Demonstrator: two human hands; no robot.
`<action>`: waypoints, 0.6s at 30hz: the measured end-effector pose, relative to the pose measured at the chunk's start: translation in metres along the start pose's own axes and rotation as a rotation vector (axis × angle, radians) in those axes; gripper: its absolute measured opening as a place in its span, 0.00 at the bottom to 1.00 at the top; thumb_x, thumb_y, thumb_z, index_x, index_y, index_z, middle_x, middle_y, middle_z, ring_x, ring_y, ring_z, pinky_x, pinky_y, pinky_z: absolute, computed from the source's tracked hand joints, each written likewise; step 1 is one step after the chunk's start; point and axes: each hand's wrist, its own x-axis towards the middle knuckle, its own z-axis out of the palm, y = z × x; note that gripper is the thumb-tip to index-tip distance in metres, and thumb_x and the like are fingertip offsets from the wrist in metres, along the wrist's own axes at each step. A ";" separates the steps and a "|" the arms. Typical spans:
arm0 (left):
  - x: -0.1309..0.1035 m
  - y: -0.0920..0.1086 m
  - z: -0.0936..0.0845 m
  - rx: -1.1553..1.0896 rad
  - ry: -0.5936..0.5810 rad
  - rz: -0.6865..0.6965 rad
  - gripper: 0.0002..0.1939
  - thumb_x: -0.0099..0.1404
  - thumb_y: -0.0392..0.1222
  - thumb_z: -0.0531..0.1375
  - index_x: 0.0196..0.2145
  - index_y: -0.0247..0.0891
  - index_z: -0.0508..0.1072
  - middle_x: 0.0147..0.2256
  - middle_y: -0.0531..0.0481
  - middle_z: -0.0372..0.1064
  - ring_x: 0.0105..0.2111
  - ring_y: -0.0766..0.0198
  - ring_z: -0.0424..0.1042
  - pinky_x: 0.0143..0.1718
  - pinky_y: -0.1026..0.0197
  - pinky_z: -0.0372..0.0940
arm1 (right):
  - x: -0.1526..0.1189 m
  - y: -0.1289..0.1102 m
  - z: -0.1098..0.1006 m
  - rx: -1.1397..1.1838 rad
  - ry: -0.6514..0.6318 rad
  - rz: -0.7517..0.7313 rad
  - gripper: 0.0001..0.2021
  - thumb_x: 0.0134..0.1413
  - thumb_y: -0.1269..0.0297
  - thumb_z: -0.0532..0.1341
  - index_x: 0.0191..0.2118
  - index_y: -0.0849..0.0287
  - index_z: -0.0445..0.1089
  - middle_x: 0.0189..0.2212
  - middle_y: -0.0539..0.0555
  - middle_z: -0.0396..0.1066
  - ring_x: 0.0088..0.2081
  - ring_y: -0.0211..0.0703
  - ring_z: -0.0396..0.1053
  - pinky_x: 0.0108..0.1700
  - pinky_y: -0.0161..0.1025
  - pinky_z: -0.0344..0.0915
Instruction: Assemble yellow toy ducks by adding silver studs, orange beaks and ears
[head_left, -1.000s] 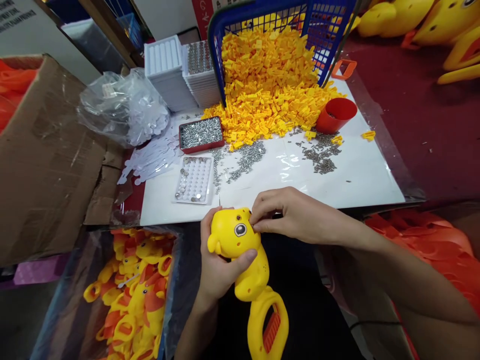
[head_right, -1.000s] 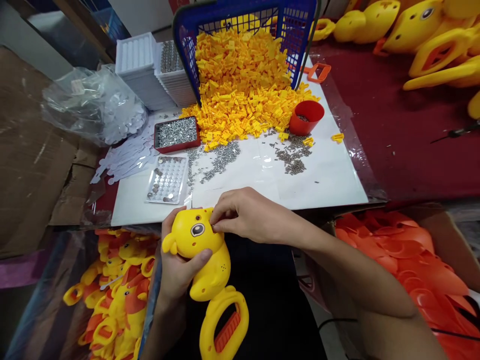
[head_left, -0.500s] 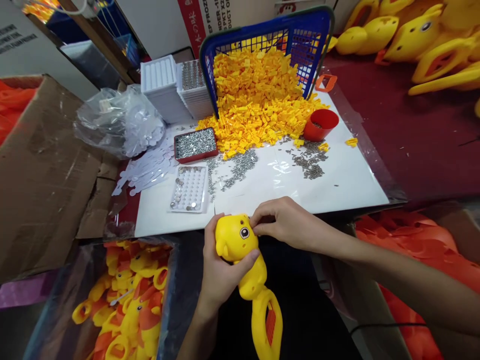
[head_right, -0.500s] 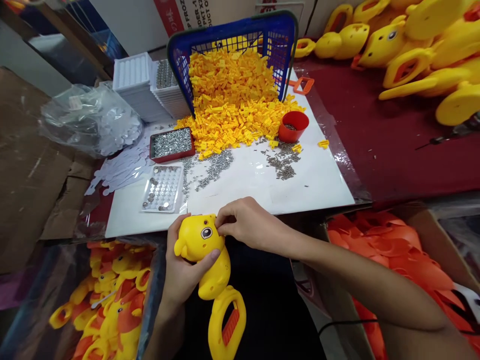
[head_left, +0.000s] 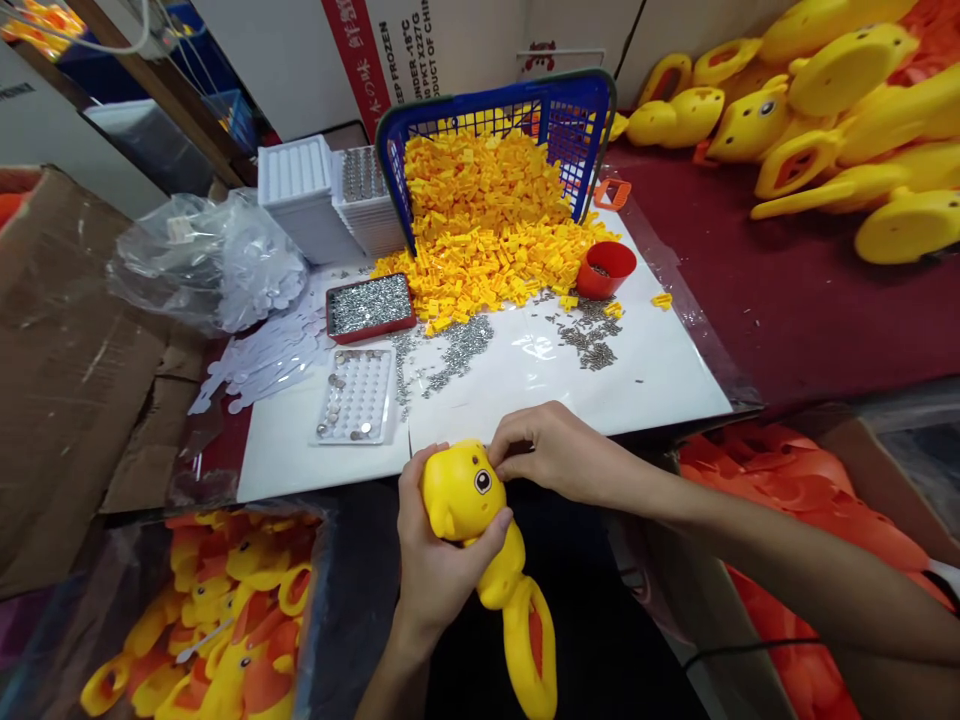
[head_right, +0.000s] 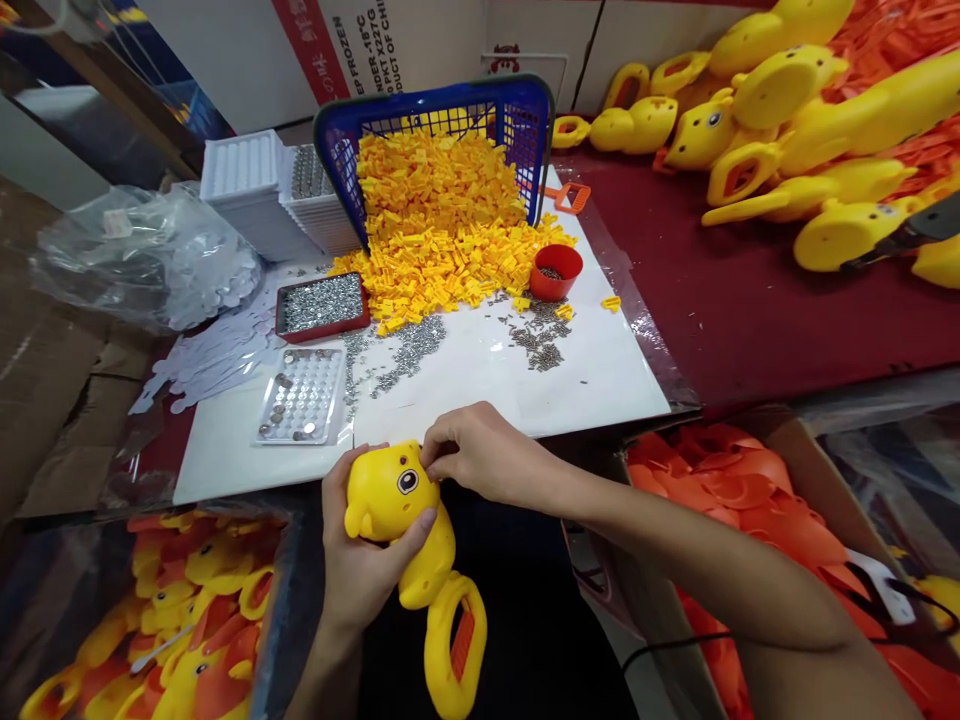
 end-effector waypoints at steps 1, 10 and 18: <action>0.000 -0.001 0.000 0.003 -0.001 0.017 0.36 0.52 0.46 0.73 0.56 0.45 0.65 0.53 0.45 0.66 0.51 0.51 0.72 0.53 0.50 0.69 | -0.002 0.000 0.001 -0.023 0.014 -0.031 0.10 0.48 0.82 0.64 0.29 0.61 0.79 0.29 0.50 0.78 0.33 0.37 0.73 0.38 0.32 0.66; -0.003 -0.004 0.004 -0.043 -0.005 0.037 0.35 0.53 0.45 0.73 0.56 0.46 0.65 0.54 0.46 0.66 0.53 0.51 0.71 0.54 0.52 0.68 | -0.003 0.007 0.003 0.089 -0.002 0.034 0.06 0.46 0.79 0.69 0.29 0.62 0.80 0.29 0.50 0.78 0.32 0.38 0.73 0.35 0.32 0.66; 0.000 -0.011 -0.001 -0.185 -0.029 -0.057 0.37 0.51 0.45 0.74 0.56 0.44 0.65 0.53 0.44 0.67 0.52 0.51 0.73 0.53 0.51 0.70 | -0.004 -0.001 0.001 -0.015 0.006 -0.079 0.08 0.48 0.81 0.68 0.31 0.61 0.80 0.30 0.51 0.78 0.33 0.37 0.74 0.38 0.31 0.67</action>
